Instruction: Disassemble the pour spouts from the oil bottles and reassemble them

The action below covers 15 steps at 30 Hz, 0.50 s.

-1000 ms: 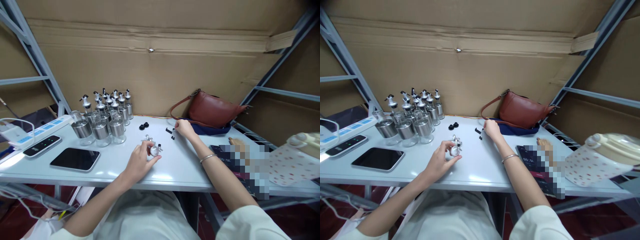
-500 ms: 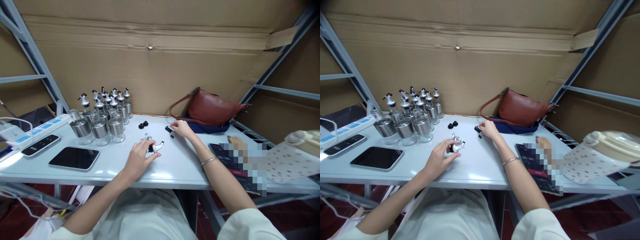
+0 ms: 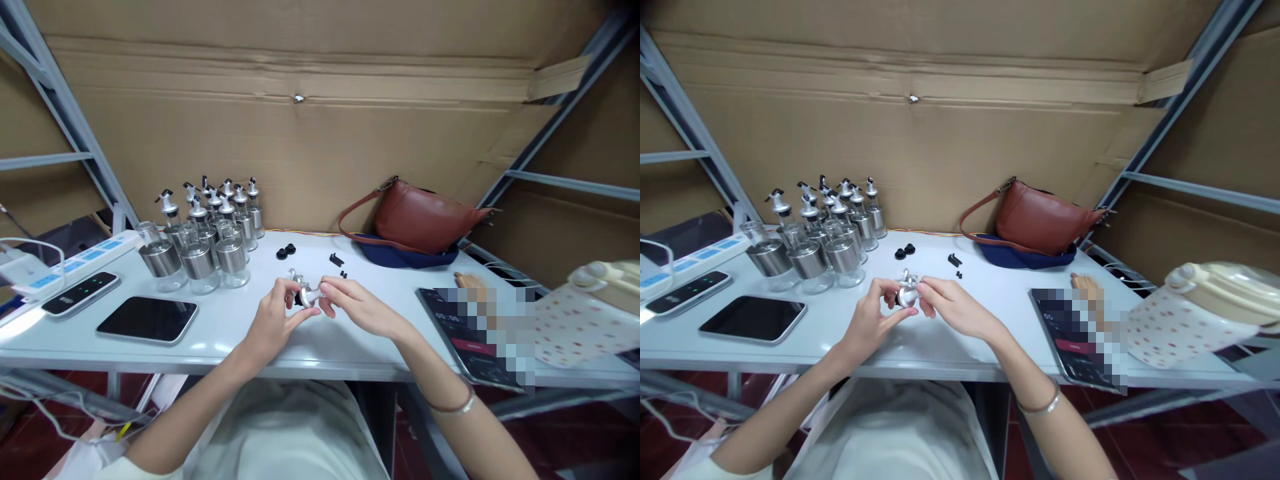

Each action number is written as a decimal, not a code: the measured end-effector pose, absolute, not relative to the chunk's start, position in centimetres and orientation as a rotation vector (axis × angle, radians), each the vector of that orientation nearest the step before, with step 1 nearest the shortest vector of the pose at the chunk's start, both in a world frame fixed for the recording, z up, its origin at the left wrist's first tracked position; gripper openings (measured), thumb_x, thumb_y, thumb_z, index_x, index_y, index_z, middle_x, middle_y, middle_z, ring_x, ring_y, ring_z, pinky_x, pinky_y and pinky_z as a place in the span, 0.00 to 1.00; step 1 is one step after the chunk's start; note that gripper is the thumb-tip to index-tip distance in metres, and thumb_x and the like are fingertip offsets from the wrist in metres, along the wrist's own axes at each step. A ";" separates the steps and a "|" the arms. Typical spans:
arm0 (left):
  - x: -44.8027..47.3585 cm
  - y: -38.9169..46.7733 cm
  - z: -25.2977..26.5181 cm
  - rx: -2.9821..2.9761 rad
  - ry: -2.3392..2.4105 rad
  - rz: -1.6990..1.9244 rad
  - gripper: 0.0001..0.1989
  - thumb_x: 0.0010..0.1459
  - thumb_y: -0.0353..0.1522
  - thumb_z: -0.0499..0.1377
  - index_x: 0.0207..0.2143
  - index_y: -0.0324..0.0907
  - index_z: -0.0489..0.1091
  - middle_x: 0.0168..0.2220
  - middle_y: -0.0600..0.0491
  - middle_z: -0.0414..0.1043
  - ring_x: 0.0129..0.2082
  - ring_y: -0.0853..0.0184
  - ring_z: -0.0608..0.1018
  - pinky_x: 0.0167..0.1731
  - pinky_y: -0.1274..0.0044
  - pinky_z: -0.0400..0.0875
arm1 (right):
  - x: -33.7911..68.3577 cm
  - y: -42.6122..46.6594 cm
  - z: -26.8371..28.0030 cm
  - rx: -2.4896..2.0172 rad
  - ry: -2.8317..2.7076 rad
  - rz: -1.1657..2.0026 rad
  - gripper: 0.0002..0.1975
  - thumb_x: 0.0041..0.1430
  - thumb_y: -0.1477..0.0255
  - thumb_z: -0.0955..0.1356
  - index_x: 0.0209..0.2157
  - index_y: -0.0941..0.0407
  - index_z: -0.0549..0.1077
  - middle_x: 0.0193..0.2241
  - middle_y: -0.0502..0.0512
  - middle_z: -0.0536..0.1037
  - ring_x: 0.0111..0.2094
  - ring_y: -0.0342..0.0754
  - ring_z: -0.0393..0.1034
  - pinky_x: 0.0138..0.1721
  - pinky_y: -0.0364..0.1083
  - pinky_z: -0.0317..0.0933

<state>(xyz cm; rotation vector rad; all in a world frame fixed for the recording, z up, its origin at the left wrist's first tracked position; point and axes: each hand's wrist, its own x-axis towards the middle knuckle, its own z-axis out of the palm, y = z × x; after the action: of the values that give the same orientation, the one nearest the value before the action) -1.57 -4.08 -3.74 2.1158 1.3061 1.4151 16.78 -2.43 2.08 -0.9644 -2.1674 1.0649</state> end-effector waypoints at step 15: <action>-2.0 -3.6 -3.2 2.537 1.167 1.254 0.13 0.61 0.34 0.55 0.48 0.42 0.67 0.43 0.47 0.73 0.42 0.63 0.75 0.43 0.70 0.71 | 17.5 -0.9 1.4 -1.043 -2.292 0.843 0.19 0.63 0.63 0.58 0.20 0.55 0.54 0.18 0.44 0.51 0.21 0.39 0.45 0.24 0.42 0.44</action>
<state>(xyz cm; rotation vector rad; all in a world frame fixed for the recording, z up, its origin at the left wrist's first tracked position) -1.99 -3.60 -3.19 2.5372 1.1670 1.2540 17.49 -0.93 1.43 -1.0435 -2.2921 0.8434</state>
